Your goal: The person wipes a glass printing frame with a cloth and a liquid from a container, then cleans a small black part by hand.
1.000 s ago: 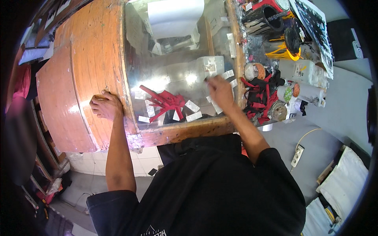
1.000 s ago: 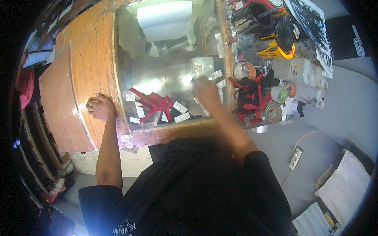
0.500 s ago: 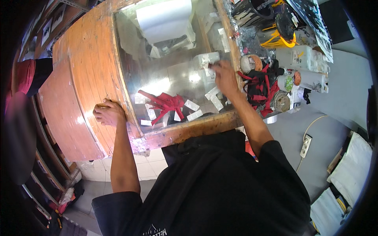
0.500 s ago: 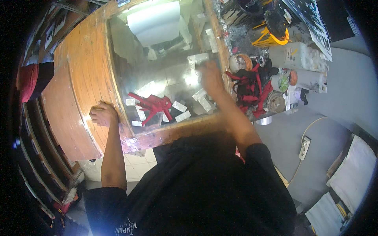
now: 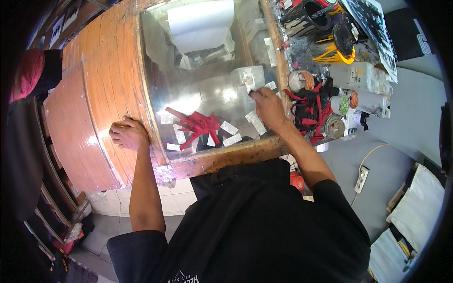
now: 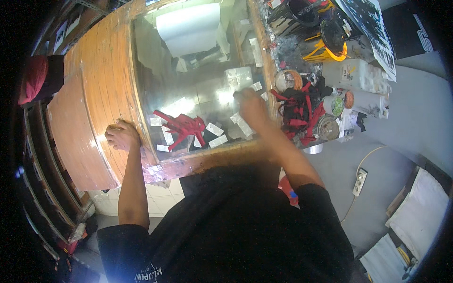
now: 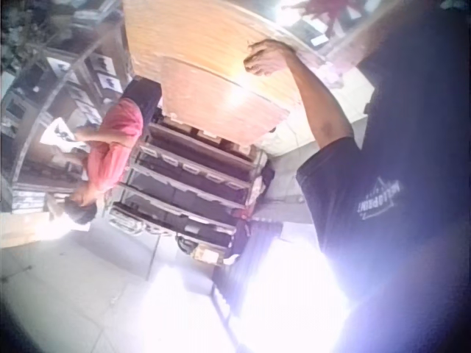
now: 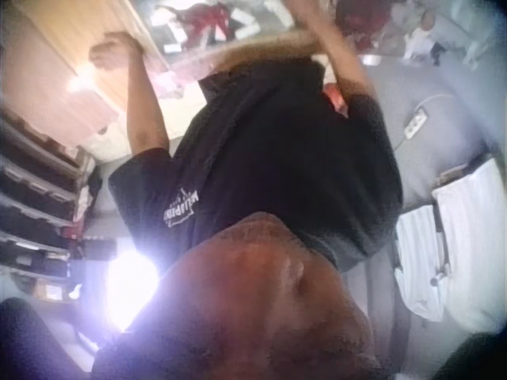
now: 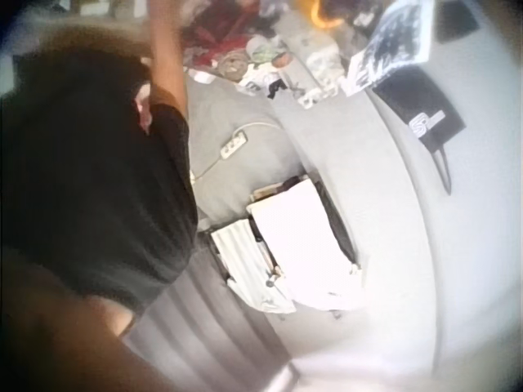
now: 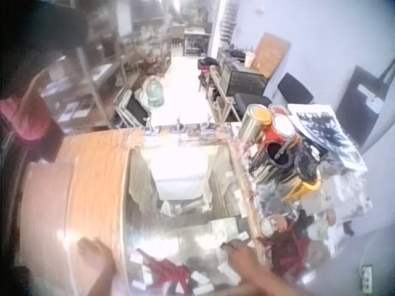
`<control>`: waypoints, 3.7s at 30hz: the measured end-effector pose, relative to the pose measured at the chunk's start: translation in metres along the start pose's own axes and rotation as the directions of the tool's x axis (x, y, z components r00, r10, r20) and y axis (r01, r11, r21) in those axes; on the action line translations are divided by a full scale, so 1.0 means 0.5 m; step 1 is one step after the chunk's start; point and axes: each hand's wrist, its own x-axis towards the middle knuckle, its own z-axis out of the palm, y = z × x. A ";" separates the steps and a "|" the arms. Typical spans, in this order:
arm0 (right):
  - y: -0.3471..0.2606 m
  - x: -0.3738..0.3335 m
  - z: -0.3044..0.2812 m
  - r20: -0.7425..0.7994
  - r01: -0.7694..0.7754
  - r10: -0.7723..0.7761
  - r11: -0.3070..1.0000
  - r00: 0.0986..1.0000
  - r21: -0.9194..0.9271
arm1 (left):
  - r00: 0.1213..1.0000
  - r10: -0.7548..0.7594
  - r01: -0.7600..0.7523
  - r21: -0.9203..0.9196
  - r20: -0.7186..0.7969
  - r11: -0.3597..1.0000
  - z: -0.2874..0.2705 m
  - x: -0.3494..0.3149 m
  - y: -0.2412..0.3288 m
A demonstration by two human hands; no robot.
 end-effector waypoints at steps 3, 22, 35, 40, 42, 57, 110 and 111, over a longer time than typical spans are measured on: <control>0.014 0.091 -0.019 -0.044 -0.095 0.099 0.992 0.994 0.079 | 1.000 0.006 -0.006 0.000 -0.008 1.000 0.000 0.000 0.001; 0.020 0.061 -0.011 -0.072 -0.030 0.041 0.990 0.997 0.140 | 1.000 -0.012 0.012 -0.008 0.012 1.000 0.003 0.002 -0.004; -0.012 0.017 0.039 0.047 0.187 -0.203 0.954 0.978 0.233 | 1.000 -0.008 0.009 -0.036 0.026 0.999 -0.005 0.002 0.001; -0.004 0.059 0.009 -0.105 0.064 -0.051 0.991 0.993 0.117 | 1.000 -0.004 0.003 -0.032 -0.009 0.999 0.000 0.003 -0.001; -0.038 0.029 0.008 -0.055 0.079 -0.070 0.979 0.996 0.188 | 1.000 -0.010 0.010 -0.029 0.000 1.000 0.000 0.000 0.004; -0.111 0.003 0.054 -0.096 -0.513 0.612 0.729 0.785 0.453 | 1.000 0.005 -0.006 0.022 0.009 1.000 0.024 0.006 -0.020; -0.120 -0.048 0.058 -0.212 -0.581 0.699 0.696 0.683 0.421 | 0.995 0.019 -0.018 -0.010 0.102 1.000 0.024 0.023 -0.038; -0.130 -0.046 0.071 -0.232 -0.541 0.668 0.722 0.707 0.431 | 0.996 0.026 -0.025 -0.015 0.087 1.000 0.026 0.023 -0.036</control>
